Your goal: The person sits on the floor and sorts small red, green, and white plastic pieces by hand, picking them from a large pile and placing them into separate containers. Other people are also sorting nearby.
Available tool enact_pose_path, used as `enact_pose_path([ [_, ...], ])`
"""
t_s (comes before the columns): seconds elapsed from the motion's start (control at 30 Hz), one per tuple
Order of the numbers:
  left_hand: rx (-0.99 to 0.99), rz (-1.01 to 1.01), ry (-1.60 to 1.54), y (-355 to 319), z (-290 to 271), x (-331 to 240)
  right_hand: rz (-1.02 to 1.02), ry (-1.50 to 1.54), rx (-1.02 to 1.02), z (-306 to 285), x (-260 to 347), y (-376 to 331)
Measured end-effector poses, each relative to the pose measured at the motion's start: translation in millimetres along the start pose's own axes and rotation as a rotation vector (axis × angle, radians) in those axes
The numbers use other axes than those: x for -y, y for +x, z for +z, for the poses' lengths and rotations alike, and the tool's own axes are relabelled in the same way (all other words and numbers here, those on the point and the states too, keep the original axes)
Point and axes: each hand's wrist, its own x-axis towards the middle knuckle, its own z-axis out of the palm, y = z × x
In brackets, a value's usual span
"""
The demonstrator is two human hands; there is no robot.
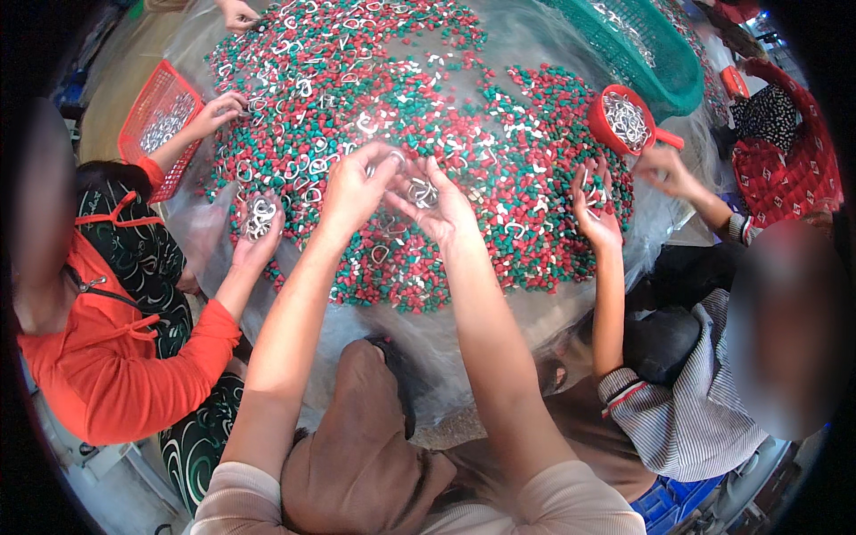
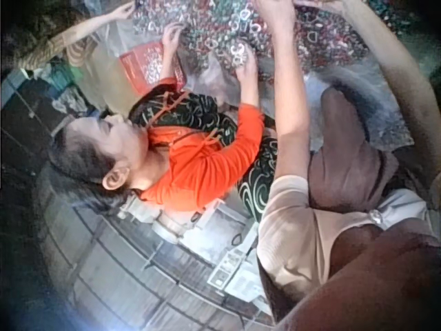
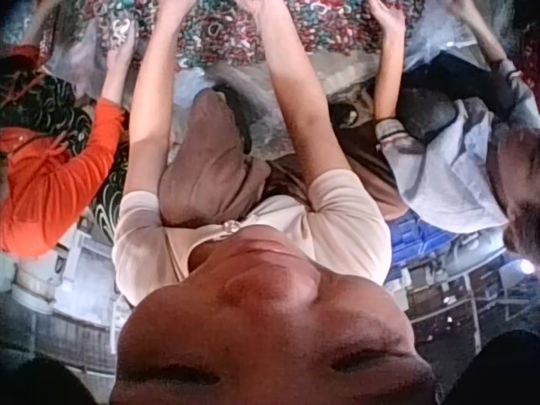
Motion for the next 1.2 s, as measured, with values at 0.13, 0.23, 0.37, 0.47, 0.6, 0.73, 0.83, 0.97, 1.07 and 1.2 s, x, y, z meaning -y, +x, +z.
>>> enact_pose_path([
  [0.13, -0.113, 0.442, 0.314, -0.1, 29.0, 9.7, 0.004, 0.081, 0.077, -8.4, 1.9, 6.3],
  [0.23, -0.049, 0.583, 0.449, 0.8, 53.4, 8.8, -0.172, 0.034, 0.107, -10.2, 2.2, 10.7],
  [0.37, 0.025, 0.778, 0.48, 14.7, 77.1, -9.6, -0.299, 0.097, 0.219, -10.6, 28.7, 14.0],
  [0.47, -0.103, 0.842, 0.521, 28.4, 86.3, -37.6, -0.336, 0.173, 0.022, 9.7, 94.8, 19.5],
  [0.6, -0.139, 0.715, 0.34, 41.6, 50.8, -44.8, -0.409, 0.404, 0.199, 21.1, 216.6, 21.7],
  [0.73, -0.223, 0.507, 0.35, 36.4, 14.9, -3.9, -0.512, 0.051, 0.037, 16.9, 337.3, 25.1],
  [0.83, -0.246, 0.377, 0.318, 27.4, -2.7, 28.2, -0.619, -0.19, -0.287, -2.2, 386.0, 25.1],
  [0.97, -0.249, 0.271, 0.309, 17.2, -10.1, 40.9, -0.757, -1.24, -0.745, -71.1, 434.2, 38.6],
  [1.07, -0.253, 0.275, 0.346, 19.5, -12.7, 44.3, -0.703, -1.996, -0.934, -69.9, 433.5, 32.4],
  [1.2, -0.284, 0.242, 0.335, 19.1, -21.2, 49.5, -0.711, -2.432, -1.264, 15.5, 317.0, 44.2],
])
